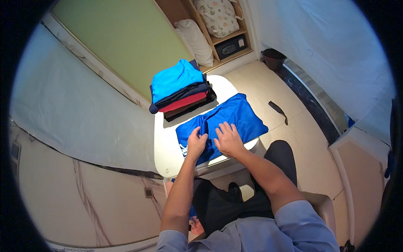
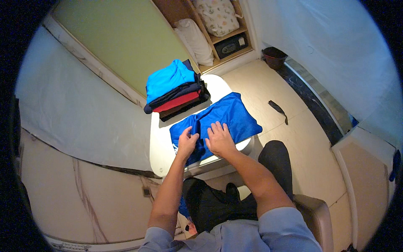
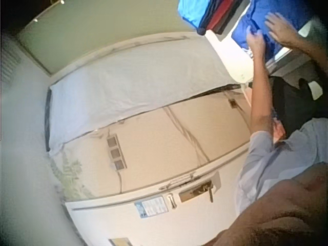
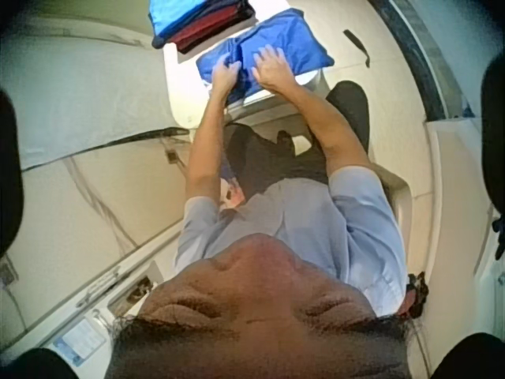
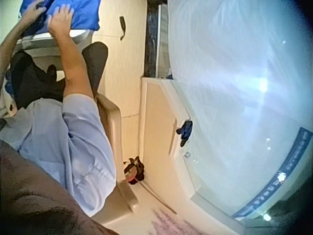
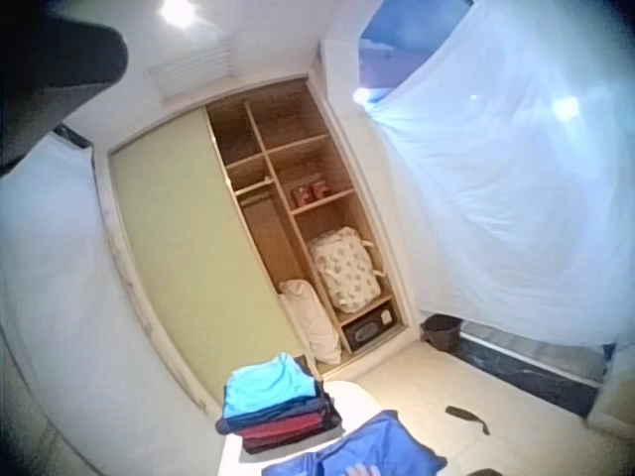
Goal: The person sits on the floor and folds several blue t-shirts one by one on a low white table. They smooth out each shirt, fold the sides in, and then fold the bottom up to create a neat stack of folded clothes.
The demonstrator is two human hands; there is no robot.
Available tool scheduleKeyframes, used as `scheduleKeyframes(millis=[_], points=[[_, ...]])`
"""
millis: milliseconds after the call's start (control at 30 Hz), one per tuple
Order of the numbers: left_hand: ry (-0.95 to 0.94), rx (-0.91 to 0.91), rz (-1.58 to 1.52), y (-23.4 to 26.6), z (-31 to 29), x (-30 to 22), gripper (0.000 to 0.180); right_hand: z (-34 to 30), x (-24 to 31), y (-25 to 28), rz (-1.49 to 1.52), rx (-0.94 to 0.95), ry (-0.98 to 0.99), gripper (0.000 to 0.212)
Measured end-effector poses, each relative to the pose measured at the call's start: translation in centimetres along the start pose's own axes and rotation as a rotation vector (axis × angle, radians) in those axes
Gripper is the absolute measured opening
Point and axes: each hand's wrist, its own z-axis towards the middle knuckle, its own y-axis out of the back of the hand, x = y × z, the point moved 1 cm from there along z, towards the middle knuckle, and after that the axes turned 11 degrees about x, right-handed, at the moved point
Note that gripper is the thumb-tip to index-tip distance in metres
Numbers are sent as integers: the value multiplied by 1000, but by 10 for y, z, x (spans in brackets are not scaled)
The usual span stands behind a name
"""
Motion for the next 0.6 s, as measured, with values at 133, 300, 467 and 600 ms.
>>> scheduleKeyframes(millis=[133,300,467,600], points=[[-26,2,-89,-13,-1,9,41,3,3,2,18,-48,23,44],[-224,-146,33,-32,-1,-7,32,2,1,12,87,62,3,44],[-399,-389,625,-23,-21,-10,30,1,-5,4,157,-159,-21,37],[-260,-212,866,-31,-46,10,53,2,-8,0,286,-231,-74,36]])
